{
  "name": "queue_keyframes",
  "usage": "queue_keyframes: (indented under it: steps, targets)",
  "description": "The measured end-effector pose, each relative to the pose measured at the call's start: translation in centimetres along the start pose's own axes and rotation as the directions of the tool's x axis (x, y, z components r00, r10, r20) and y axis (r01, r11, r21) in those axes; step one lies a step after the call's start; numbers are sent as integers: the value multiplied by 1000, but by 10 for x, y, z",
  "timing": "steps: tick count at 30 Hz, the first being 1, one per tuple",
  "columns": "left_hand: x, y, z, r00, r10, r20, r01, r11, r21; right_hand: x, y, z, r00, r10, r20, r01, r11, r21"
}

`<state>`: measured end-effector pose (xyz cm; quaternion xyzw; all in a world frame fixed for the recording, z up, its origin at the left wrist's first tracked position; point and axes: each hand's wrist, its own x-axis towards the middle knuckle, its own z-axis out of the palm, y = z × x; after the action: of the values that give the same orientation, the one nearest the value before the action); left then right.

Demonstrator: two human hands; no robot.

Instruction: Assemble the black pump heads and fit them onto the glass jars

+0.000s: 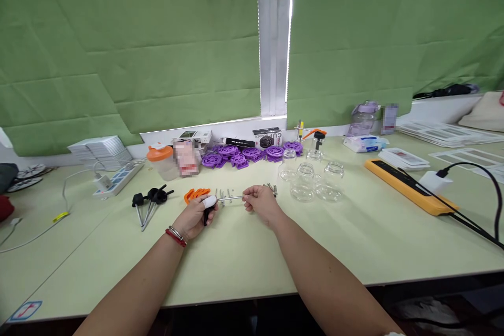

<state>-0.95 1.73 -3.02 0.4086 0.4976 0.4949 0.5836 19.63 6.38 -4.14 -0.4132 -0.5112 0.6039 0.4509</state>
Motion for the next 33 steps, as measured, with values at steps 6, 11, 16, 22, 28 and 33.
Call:
queue_keyframes:
  steps: [6, 11, 16, 22, 28, 33]
  targets:
    - [2, -2, -1, 1000, 7, 8, -7, 1000, 7, 0, 1, 1, 1000, 8, 6, -8, 1000, 3]
    - [2, -2, -2, 1000, 14, 9, -14, 1000, -2, -5, -4, 3, 1000, 15, 19, -15, 1000, -9]
    - [-1, 1, 1, 1000, 5, -3, -5, 1000, -11, -4, -3, 3, 1000, 7, 21, -7, 1000, -20]
    - [0, 1, 2, 1000, -4, -17, 4, 1000, -16, -2, 2, 2, 1000, -4, 24, 5, 999, -32]
    - [1, -1, 2, 1000, -7, -19, 7, 1000, -17, -1, 4, 1, 999, -13, 30, 14, 998, -60]
    - [0, 0, 2, 1000, -12, -21, 12, 1000, -15, -2, 4, 3, 1000, 2, 12, -1, 996, -86]
